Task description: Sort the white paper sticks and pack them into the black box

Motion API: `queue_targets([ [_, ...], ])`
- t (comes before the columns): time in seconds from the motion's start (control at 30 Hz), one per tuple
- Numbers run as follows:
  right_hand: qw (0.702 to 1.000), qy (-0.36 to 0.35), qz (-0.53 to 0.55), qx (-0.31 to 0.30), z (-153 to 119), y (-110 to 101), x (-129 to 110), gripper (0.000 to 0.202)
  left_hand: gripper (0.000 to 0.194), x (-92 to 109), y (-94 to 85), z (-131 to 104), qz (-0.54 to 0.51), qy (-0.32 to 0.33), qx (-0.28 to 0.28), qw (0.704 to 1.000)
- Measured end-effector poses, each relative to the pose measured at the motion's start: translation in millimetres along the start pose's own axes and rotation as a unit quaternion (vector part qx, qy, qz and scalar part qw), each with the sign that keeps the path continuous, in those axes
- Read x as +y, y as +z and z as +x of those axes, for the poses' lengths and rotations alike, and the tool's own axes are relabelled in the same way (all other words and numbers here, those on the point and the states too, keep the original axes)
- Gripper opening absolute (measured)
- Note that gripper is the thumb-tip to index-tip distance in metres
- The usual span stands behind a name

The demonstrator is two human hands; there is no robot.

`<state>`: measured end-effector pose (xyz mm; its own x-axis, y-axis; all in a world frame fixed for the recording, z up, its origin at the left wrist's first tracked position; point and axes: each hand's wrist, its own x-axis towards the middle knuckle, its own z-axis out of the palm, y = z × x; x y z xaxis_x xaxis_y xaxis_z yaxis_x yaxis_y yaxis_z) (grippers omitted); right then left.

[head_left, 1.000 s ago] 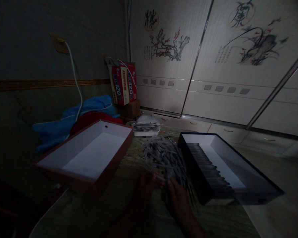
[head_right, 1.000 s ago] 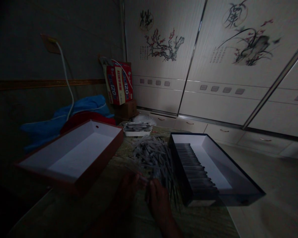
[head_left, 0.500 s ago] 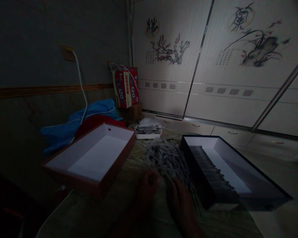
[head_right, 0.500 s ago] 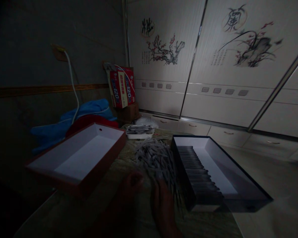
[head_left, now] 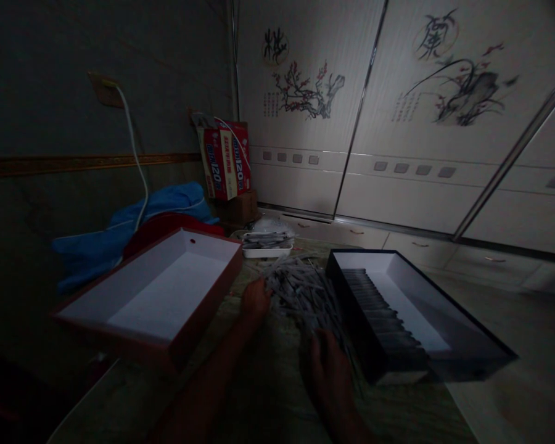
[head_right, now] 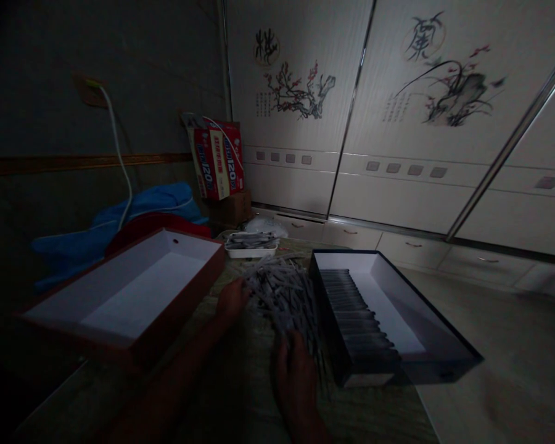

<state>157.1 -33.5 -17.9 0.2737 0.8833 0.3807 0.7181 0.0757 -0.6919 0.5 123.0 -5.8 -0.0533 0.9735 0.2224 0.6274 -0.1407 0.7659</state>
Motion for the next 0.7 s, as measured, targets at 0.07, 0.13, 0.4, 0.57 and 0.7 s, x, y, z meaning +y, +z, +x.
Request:
queue_targets([
  [0.07, 1.000, -0.001, -0.001, -0.001, -0.1, -0.4, 0.3, 0.030, 0.012, -1.5, -2.2, 2.2, -0.033, -0.012, 0.005, 0.999],
  [0.13, 1.000, -0.002, 0.005, -0.009, -0.8, -0.8, -0.5, 0.028, 0.019, -1.8, -7.7, -0.2, -0.073, -0.021, 0.005, 0.997],
  [0.4, 0.998, -0.022, 0.019, -0.061, -7.1, -3.1, -10.8, 0.024, 0.037, 8.1, -23.3, -61.7, -0.286, -0.083, -0.061, 0.953],
  [0.57, 0.996, -0.029, 0.013, -0.078, -6.5, -4.6, -14.6, 0.029, 0.037, 16.7, -23.7, -85.6, -0.379, -0.128, -0.026, 0.916],
  [0.7, 0.996, -0.034, 0.044, -0.071, -6.9, -5.8, -14.1, 0.033, 0.032, 17.3, -29.8, -89.0, -0.338, -0.089, -0.045, 0.936],
])
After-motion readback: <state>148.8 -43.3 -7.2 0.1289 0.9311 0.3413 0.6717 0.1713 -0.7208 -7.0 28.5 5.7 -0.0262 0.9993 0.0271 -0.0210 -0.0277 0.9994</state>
